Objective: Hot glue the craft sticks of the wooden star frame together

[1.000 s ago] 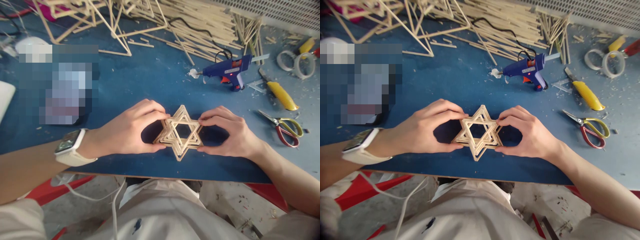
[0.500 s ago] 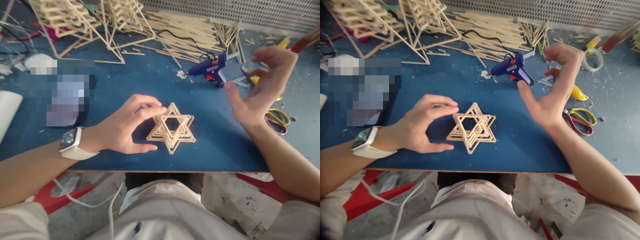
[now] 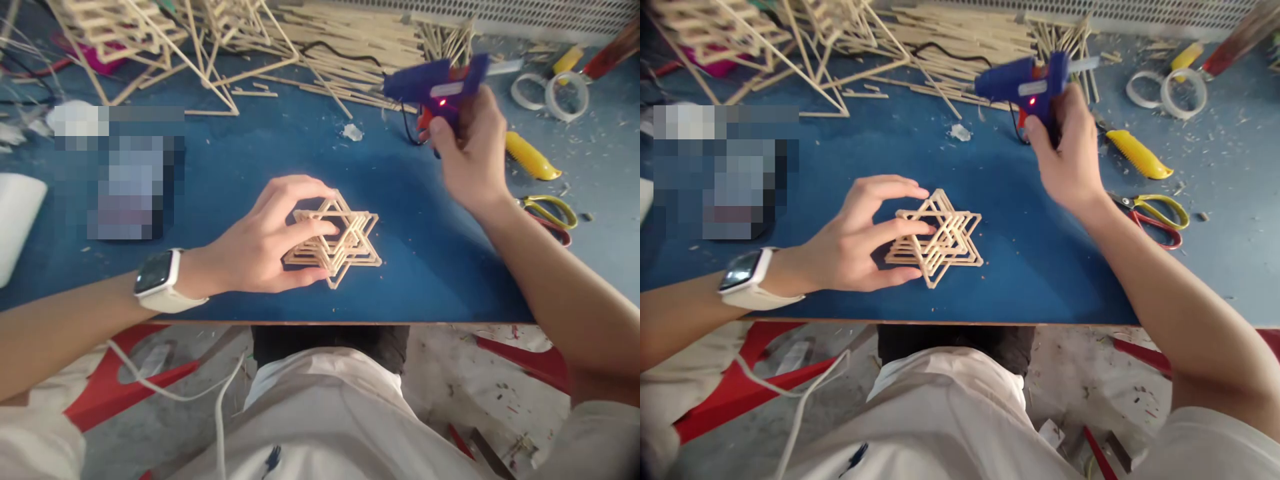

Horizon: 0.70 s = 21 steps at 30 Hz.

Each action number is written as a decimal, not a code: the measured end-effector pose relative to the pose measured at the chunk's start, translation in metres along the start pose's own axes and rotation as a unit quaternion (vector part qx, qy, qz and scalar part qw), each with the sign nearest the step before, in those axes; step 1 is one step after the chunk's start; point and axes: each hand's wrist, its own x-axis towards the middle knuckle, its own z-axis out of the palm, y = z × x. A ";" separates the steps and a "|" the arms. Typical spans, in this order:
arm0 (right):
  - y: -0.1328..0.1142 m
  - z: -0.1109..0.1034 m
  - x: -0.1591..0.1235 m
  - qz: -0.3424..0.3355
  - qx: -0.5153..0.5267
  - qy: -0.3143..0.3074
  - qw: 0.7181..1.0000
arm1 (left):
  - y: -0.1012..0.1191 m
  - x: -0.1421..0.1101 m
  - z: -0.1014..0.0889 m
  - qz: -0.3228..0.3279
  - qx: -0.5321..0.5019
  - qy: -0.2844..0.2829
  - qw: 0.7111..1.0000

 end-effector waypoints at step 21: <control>0.012 -0.043 -0.048 -0.067 0.020 -0.216 0.974 | 0.017 0.022 -0.002 -0.137 -0.060 -0.040 0.988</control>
